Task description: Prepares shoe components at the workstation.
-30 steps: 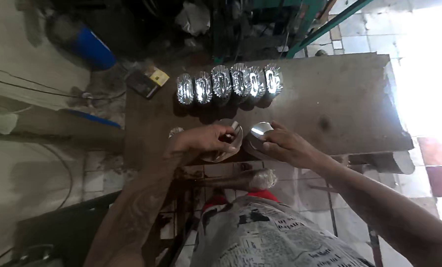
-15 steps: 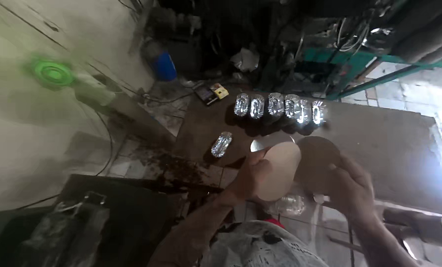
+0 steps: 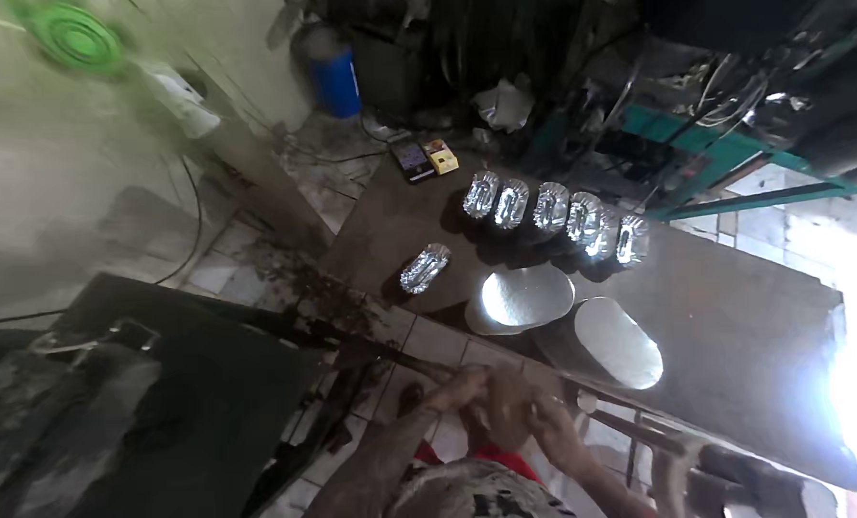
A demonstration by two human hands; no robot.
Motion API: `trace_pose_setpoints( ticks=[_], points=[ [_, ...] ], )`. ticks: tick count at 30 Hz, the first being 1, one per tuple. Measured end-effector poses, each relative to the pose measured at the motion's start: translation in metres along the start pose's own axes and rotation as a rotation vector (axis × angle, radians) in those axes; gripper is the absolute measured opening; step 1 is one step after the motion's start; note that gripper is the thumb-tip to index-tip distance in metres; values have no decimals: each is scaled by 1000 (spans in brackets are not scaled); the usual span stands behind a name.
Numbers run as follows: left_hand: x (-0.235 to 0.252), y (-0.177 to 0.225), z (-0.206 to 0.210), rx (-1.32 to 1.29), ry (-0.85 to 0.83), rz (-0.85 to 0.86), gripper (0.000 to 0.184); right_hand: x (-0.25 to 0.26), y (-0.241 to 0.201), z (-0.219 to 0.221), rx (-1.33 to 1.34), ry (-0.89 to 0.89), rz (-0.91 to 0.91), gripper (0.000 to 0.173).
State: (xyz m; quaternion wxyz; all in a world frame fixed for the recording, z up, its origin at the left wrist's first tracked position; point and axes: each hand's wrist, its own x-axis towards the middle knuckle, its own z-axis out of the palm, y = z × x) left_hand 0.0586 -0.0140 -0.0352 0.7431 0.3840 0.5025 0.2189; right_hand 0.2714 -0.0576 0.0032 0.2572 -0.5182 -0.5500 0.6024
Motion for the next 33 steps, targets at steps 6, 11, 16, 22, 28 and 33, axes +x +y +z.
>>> trace_pose_setpoints(
  ticks=[6, 11, 16, 22, 28, 33],
  points=[
    [104, -37, 17, 770, -72, -345, 58, -81, 74, -37, -765, -397, 471, 36],
    [-31, 27, 5, -71, 174, -214, 34, -81, 110, -21, -779, -452, 648, 38],
    [-55, 73, -84, 672, 71, -154, 61, -55, 108, -20, -752, -553, 617, 39],
    [-213, 115, -194, -94, 836, 385, 46, -47, 38, -2, -667, -571, 163, 35],
    [-244, 58, -265, 256, 1255, 448, 65, 4, 9, 75, -542, -404, 55, 29],
    [-329, -70, -306, 598, 1130, -223, 61, 82, -65, 210, -510, -298, -233, 26]
  ],
)
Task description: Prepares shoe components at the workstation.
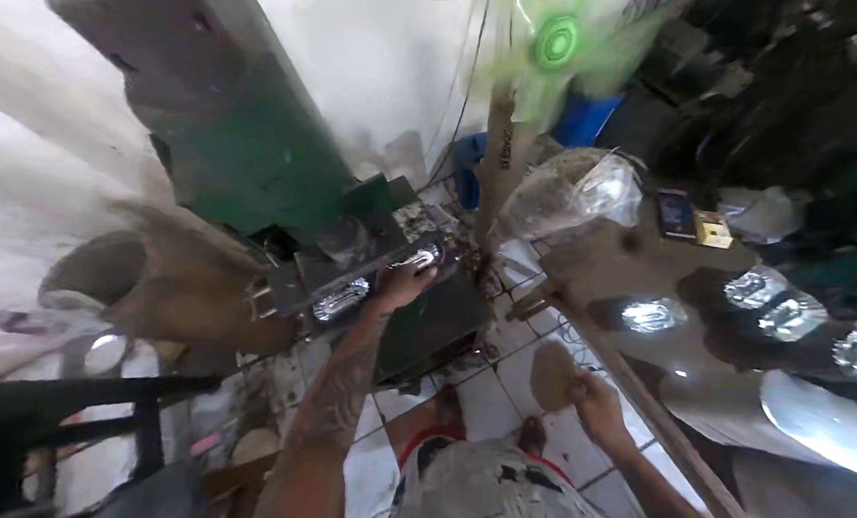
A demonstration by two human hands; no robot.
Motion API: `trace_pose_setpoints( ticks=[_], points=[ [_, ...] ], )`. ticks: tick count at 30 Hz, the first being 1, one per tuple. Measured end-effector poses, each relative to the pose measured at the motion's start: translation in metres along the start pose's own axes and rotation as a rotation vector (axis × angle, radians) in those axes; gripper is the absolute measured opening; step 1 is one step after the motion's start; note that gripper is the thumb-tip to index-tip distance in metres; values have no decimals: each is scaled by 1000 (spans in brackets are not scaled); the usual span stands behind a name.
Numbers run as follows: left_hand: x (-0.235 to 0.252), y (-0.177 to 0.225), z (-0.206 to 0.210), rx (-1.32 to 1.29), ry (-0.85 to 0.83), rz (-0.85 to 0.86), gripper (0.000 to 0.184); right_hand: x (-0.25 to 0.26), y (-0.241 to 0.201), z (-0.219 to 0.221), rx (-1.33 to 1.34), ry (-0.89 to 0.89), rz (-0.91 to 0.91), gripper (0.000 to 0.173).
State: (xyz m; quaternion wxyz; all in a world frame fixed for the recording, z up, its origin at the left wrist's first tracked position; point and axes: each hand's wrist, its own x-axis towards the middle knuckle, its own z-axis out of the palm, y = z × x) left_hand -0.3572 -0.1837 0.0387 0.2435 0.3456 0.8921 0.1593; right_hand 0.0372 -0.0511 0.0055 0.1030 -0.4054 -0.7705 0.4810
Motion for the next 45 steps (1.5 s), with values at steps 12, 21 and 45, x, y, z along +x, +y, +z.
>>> trace_pose_setpoints(
  ticks=[12, 21, 45],
  points=[
    [-143, -59, -76, 233, -406, 322, 31, 190, -193, 186, -934, -636, -1122, 34],
    [-248, 20, -26, -498, -595, 427, 50, 124, -256, 269, -955, -939, -1037, 31],
    [-60, 302, 139, 142, -549, 390, 46, -102, 218, -95, -413, -294, 270, 94]
  ],
)
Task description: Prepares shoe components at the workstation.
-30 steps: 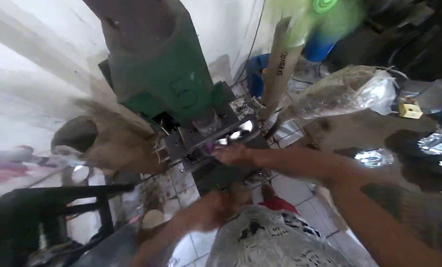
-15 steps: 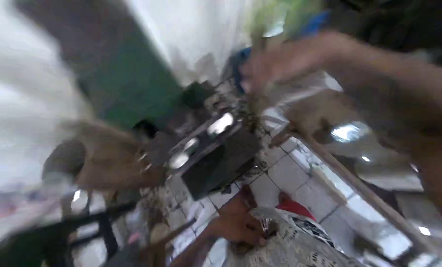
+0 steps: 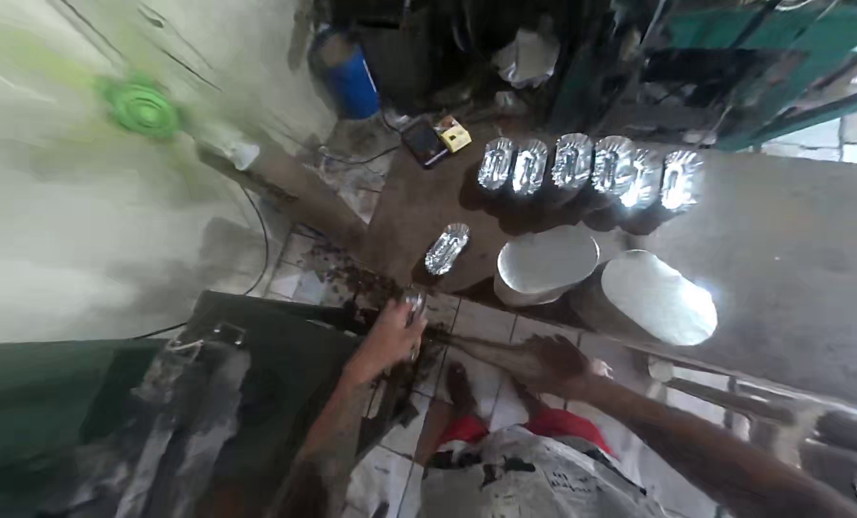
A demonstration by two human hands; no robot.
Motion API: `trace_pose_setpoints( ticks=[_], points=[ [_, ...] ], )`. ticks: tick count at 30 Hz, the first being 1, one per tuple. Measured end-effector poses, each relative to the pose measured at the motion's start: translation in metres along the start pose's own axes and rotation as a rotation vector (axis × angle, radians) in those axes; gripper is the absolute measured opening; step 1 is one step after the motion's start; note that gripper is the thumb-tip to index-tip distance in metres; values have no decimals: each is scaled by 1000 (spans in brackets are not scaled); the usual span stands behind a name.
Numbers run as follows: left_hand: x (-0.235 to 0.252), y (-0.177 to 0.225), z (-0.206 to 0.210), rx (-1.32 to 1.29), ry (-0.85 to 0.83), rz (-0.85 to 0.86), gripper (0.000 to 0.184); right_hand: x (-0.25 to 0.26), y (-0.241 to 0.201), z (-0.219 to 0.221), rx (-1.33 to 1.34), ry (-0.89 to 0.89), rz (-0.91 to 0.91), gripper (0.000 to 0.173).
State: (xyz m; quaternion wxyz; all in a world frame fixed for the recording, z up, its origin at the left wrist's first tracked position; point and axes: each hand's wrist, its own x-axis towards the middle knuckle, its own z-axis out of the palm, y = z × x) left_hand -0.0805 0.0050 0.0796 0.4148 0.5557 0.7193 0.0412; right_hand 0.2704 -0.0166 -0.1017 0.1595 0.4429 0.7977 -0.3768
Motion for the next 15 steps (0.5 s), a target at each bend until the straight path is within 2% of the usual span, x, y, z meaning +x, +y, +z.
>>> trace_pose_setpoints(
  ticks=[1, 2, 6, 10, 15],
  points=[
    [30, 18, -3, 90, -1, 32, 43, 4, 34, 30, 17, 47, 80, 98],
    [60, 33, -4, 163, 2, 86, 40, 5, 50, 39, 38, 45, 150, 99],
    [150, 71, -12, 354, -103, 260, 36, 5, 50, 31, 114, 20, 165, 95],
    [190, 60, -12, 527, -234, 288, 48, 16, 64, 37, 161, -41, 294, 102],
    [200, 30, 12, 634, -183, 384, 51, 14, 64, 34, 168, -6, 248, 102]
  ],
)
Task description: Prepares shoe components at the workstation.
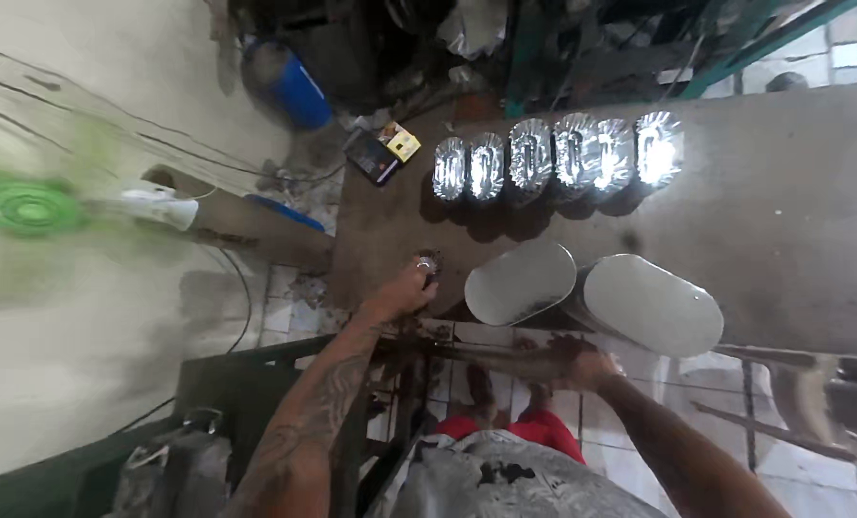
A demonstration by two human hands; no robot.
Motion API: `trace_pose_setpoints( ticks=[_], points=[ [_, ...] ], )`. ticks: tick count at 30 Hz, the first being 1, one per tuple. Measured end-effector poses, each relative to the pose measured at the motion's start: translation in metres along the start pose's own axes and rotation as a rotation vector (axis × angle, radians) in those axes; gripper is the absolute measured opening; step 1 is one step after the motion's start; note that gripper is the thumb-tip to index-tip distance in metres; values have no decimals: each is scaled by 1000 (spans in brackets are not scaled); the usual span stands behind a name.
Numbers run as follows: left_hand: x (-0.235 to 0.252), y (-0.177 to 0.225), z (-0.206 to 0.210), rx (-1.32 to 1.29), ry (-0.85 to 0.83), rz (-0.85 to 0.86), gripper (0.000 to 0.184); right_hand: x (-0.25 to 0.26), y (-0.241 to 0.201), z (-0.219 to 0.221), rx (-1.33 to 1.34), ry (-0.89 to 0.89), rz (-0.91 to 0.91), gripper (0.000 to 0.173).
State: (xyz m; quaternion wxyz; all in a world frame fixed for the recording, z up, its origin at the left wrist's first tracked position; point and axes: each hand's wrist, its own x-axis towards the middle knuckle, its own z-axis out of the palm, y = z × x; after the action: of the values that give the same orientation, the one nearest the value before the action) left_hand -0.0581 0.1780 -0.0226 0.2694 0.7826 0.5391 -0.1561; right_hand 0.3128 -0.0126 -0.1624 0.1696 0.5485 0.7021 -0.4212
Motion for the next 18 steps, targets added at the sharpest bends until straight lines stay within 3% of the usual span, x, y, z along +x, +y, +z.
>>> trace_pose_setpoints(
  ticks=[3, 5, 7, 9, 12, 15, 16, 18],
  points=[
    [1, -9, 0, -63, 60, 96, 50, -12, -17, -7, 0, 72, -22, 100],
    [1, -12, -6, -154, 129, 200, 41, -27, -36, -21, 105, 87, 55, 86],
    [5, -12, -13, -114, 74, 267, 39, -39, -53, -19, 287, 187, 184, 65],
    [19, -9, -15, -1, -6, 335, 38, -49, -65, -10, 429, 282, 222, 59],
    [44, -8, -8, 54, -70, 411, 29, -75, -84, -7, 580, 251, 75, 55],
    [20, -3, -25, 10, -63, 405, 31, -132, -117, -63, 497, 224, -121, 44],
    [7, -6, -31, -19, -45, 354, 36, -154, -128, -88, 464, 349, -164, 42],
    [-4, -26, -31, -118, 32, 219, 47, -181, -130, -128, 325, 789, -259, 36]
  ],
)
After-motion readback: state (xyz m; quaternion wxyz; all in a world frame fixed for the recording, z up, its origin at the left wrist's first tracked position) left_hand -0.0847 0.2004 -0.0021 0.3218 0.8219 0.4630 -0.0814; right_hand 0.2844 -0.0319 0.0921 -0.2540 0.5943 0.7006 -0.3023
